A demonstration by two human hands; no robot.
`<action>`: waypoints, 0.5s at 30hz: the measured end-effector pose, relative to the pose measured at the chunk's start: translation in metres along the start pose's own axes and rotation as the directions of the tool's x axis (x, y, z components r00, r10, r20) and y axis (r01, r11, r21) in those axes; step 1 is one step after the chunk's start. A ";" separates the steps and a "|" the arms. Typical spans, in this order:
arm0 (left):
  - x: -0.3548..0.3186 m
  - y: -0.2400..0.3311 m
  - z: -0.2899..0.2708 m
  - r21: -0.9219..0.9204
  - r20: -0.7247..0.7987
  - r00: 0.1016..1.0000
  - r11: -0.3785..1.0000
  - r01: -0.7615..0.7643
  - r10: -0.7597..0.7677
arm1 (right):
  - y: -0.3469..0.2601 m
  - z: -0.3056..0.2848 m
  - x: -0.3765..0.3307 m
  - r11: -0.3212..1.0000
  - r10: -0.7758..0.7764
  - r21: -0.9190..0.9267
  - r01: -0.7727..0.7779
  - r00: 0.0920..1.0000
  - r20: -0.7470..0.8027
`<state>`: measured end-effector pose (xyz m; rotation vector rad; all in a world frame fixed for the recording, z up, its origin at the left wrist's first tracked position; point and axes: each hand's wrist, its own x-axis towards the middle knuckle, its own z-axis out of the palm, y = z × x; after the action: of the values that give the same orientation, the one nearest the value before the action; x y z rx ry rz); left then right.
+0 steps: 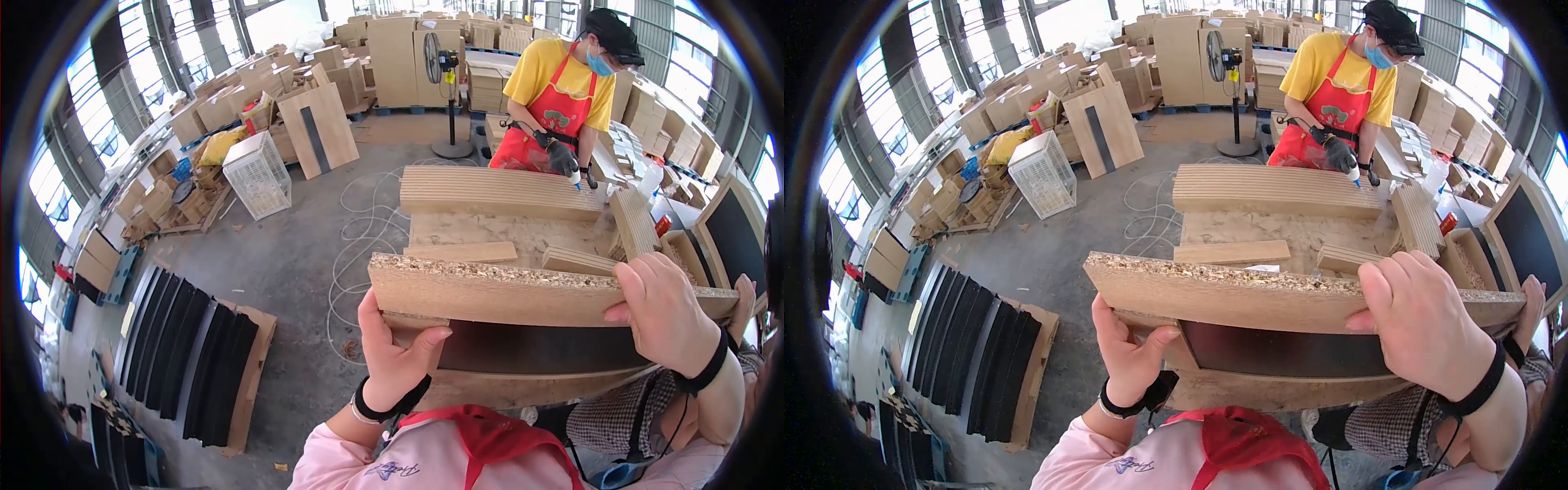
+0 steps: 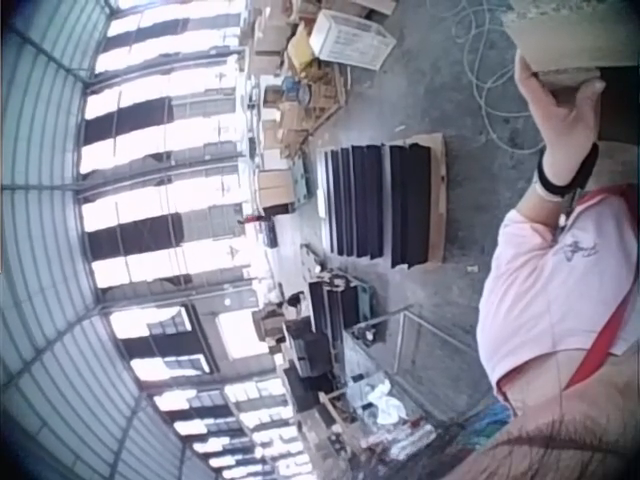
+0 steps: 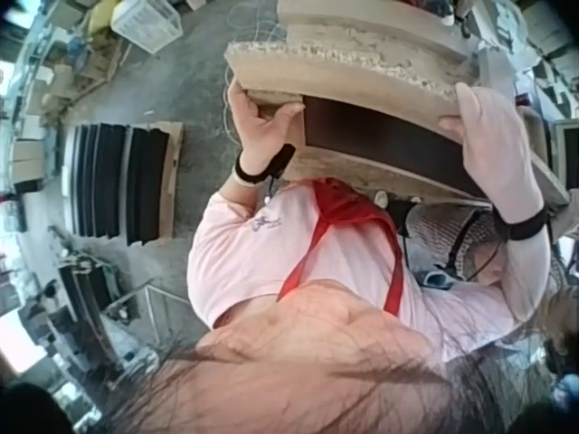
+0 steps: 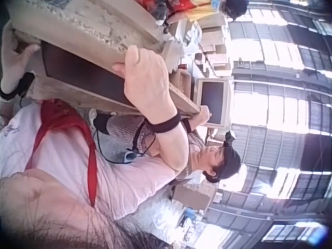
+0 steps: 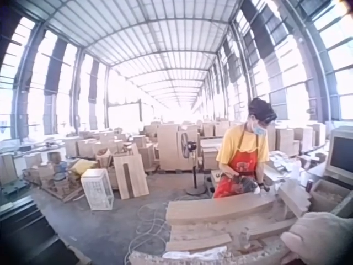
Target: Assemble wooden furniture panels together in a manufacturing facility.
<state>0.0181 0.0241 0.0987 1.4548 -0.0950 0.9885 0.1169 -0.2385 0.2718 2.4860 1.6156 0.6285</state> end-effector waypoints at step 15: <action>0.008 0.004 0.003 -0.187 0.000 0.992 0.975 0.122 -0.124 | -0.002 0.000 0.001 0.997 -0.014 0.072 0.013 1.000 0.008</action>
<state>0.0224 0.0252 0.1070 1.2680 -0.0857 0.8635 0.1158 -0.2365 0.2716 2.5215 1.6799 0.5667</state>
